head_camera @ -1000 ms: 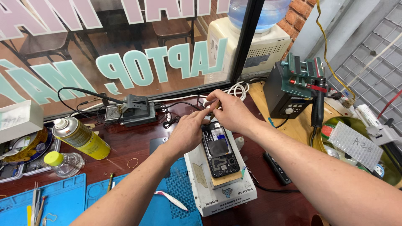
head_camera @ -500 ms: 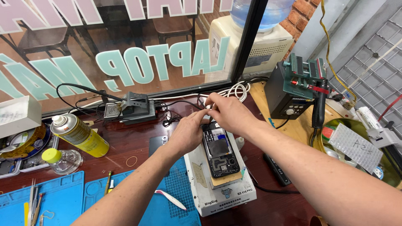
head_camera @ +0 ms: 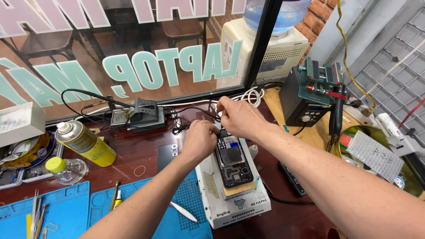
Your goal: The person uses a soldering iron to work on the internal components of a disassembled mobile phone placed on a heat plate. They repeatedly apply the soldering iron to small areas on the motherboard while holding the device steady.
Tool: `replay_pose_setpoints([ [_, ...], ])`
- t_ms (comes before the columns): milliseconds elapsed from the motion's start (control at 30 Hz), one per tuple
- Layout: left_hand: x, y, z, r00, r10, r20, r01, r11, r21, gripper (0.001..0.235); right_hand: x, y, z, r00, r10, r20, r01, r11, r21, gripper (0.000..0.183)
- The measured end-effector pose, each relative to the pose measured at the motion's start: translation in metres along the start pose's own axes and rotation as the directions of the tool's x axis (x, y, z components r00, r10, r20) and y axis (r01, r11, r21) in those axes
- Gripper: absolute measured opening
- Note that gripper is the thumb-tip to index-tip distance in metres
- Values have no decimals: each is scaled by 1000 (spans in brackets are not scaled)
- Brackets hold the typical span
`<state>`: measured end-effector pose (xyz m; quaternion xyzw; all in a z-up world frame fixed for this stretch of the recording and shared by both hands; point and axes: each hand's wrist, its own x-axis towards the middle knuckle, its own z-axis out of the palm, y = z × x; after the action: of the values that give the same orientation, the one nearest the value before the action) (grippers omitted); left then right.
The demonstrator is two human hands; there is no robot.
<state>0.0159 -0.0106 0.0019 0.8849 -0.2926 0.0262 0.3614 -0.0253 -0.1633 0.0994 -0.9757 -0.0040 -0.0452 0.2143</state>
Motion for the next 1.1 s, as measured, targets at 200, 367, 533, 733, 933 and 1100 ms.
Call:
replay_pose_setpoints([
  [200, -13, 11, -9, 998, 33, 61, -42, 985, 166, 38, 2, 2, 7, 998, -53, -43, 53, 998, 20, 25],
  [367, -15, 23, -14, 994, 87, 66, -101, 961, 256, 36, -1, -7, 11, 995, -31, -92, 26, 998, -54, 24],
  [533, -15, 32, -16, 985, 12, 171, -71, 938, 340, 23, 0, -12, 7, 999, 25, -44, -29, 995, -100, 27],
  [733, -19, 35, -18, 987, 61, 148, -110, 929, 353, 23, 0, -13, 5, 998, -1, -65, -6, 993, -115, 21],
  [933, -20, 28, -12, 990, 95, 103, -123, 942, 311, 32, -3, -16, 10, 998, 51, -43, -53, 997, -50, 26],
  [1100, -13, 2, -6, 993, 112, -43, -110, 993, 43, 38, -6, -15, 7, 999, 25, -33, -25, 1000, -2, 27],
])
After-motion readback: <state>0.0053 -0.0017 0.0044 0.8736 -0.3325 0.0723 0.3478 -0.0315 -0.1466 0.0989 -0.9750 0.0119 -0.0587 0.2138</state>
